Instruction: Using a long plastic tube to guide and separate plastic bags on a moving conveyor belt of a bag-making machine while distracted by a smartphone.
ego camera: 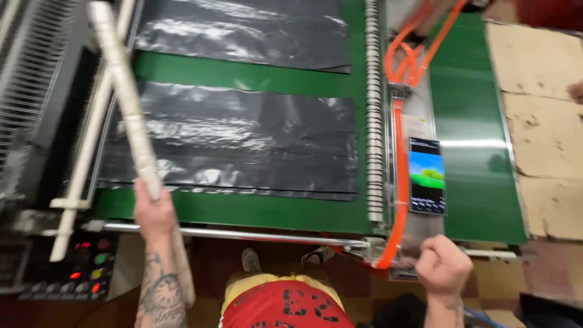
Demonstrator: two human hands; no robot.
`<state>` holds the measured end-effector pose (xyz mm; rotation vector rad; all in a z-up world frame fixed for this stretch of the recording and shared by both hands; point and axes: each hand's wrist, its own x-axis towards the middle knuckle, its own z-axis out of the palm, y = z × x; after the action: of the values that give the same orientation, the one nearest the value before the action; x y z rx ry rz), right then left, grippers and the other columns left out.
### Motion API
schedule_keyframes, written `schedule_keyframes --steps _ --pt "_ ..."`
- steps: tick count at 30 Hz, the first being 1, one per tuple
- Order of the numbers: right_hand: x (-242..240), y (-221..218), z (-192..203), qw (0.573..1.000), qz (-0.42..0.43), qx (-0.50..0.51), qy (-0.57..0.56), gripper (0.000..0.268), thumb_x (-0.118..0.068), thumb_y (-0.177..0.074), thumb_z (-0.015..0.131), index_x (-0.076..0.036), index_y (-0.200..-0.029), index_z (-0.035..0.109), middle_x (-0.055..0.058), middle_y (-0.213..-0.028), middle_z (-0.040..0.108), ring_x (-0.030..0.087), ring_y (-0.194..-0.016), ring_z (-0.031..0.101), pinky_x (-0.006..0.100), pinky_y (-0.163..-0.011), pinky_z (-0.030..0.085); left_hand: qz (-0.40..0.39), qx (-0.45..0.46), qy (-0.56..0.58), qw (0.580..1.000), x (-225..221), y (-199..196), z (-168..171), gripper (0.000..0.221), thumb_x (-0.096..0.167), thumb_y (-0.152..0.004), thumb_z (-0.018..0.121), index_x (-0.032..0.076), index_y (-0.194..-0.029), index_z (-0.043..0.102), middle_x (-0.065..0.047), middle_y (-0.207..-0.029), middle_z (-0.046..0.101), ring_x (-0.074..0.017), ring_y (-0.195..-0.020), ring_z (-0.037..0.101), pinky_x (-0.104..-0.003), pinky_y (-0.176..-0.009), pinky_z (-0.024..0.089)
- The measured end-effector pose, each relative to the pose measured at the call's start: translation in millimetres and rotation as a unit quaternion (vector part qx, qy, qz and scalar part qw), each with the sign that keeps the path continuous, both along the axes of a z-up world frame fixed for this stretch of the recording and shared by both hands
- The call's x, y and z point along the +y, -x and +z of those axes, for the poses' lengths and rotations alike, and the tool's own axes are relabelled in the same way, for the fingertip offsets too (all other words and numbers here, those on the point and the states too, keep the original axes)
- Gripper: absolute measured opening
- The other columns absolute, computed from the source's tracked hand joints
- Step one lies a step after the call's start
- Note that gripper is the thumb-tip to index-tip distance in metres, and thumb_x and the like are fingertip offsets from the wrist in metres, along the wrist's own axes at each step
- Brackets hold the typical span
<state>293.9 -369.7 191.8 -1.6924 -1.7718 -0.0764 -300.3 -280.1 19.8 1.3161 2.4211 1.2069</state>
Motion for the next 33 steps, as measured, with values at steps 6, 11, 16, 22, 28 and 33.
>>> schedule_keyframes --steps 6,11,16,22,28,33 --pt "-1 -6 -15 0.997 -0.081 -0.014 -0.005 0.023 0.003 -0.069 0.041 -0.007 -0.064 0.061 0.004 -0.06 0.05 0.025 -0.058 0.045 0.034 -0.06 0.036 -0.019 -0.036 0.096 0.995 8 -10 31 0.069 0.033 -0.094 0.061 0.009 -0.156 0.041 -0.018 -0.148 0.056 -0.042 -0.126 0.057 -0.052 -0.099 0.045" --pt "2 -2 -4 0.999 -0.048 -0.012 0.022 0.025 0.003 -0.074 0.043 -0.012 -0.065 0.061 0.001 -0.065 0.055 0.022 -0.062 0.05 0.032 -0.062 0.041 -0.06 0.001 0.06 0.996 9 -10 14 0.069 0.03 -0.093 0.067 0.008 -0.155 0.046 -0.019 -0.143 0.061 -0.0408 -0.12 0.061 -0.049 -0.098 0.048" --pt "17 -8 42 0.985 0.01 0.149 0.087 0.024 0.004 -0.078 0.041 -0.009 -0.064 0.057 0.001 -0.06 0.051 0.015 -0.053 0.044 0.027 -0.055 0.035 -0.076 0.081 0.056 0.992 0 -32 28 0.064 0.027 -0.096 0.066 0.004 -0.154 0.05 -0.026 -0.127 0.067 -0.0487 -0.105 0.063 -0.054 -0.084 0.048" --pt "74 -70 27 0.992 0.103 0.068 -0.013 0.053 -0.045 -0.089 0.057 0.001 -0.113 0.066 0.021 -0.117 0.056 0.037 -0.113 0.055 0.047 -0.099 0.048 -0.039 0.106 0.081 0.99 -34 -74 24 0.066 0.019 -0.099 0.064 -0.007 -0.156 0.045 -0.033 -0.134 0.063 -0.0529 -0.112 0.061 -0.058 -0.09 0.046" --pt "98 -65 5 0.981 0.144 0.131 0.013 0.082 -0.073 -0.092 0.039 -0.001 -0.123 0.064 0.026 -0.143 0.044 0.042 -0.129 0.052 0.055 -0.107 0.048 -0.005 0.082 0.052 0.995 -39 -89 23 0.063 0.016 -0.1 0.061 -0.011 -0.154 0.044 -0.033 -0.141 0.059 -0.05 -0.122 0.058 -0.055 -0.098 0.045" --pt "92 -63 2 0.98 0.126 0.154 -0.003 0.087 -0.076 -0.095 0.034 0.0 -0.132 0.055 0.025 -0.145 0.044 0.041 -0.132 0.054 0.056 -0.115 0.047 -0.009 0.096 0.033 0.995 -48 -83 11 0.061 0.016 -0.101 0.062 -0.011 -0.153 0.044 -0.033 -0.142 0.059 -0.0493 -0.124 0.058 -0.055 -0.1 0.046"
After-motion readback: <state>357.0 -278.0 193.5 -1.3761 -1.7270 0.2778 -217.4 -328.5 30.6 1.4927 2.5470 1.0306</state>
